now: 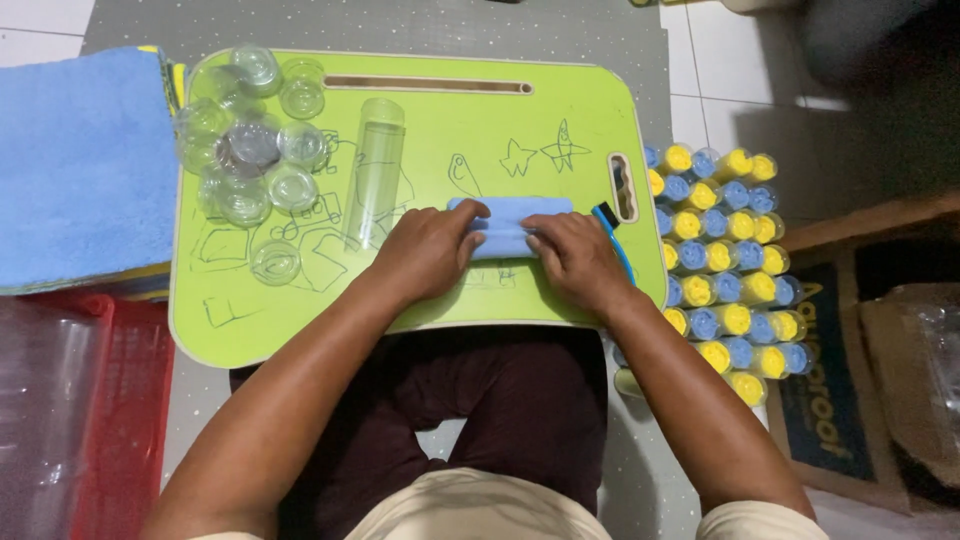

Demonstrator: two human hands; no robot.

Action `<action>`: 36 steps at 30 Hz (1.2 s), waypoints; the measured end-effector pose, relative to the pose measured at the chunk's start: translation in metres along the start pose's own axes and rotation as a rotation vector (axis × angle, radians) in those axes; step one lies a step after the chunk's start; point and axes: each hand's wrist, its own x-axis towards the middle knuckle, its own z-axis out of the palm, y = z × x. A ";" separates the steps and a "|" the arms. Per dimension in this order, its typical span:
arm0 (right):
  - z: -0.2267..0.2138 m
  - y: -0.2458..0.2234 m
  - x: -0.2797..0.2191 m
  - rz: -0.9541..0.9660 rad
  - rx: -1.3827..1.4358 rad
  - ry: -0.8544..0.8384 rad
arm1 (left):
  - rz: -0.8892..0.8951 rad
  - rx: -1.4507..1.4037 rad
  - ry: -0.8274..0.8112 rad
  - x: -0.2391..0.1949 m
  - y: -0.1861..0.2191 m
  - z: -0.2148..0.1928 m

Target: The person takes a blue cloth, brushes it with a toothbrush, folds it, and rolls it into a clear plastic tube. They then place a cap on the tube and set it aside. The process is repeated with a second blue cloth.

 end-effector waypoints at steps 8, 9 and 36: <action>0.002 0.015 0.014 0.262 0.263 -0.118 | 0.151 0.312 0.270 0.011 -0.028 0.048; 0.006 0.018 0.013 0.263 0.263 -0.110 | 0.277 0.421 0.368 0.011 -0.031 0.055; 0.018 -0.014 0.024 -0.075 -0.141 0.017 | -0.042 0.044 -0.048 0.027 -0.019 0.015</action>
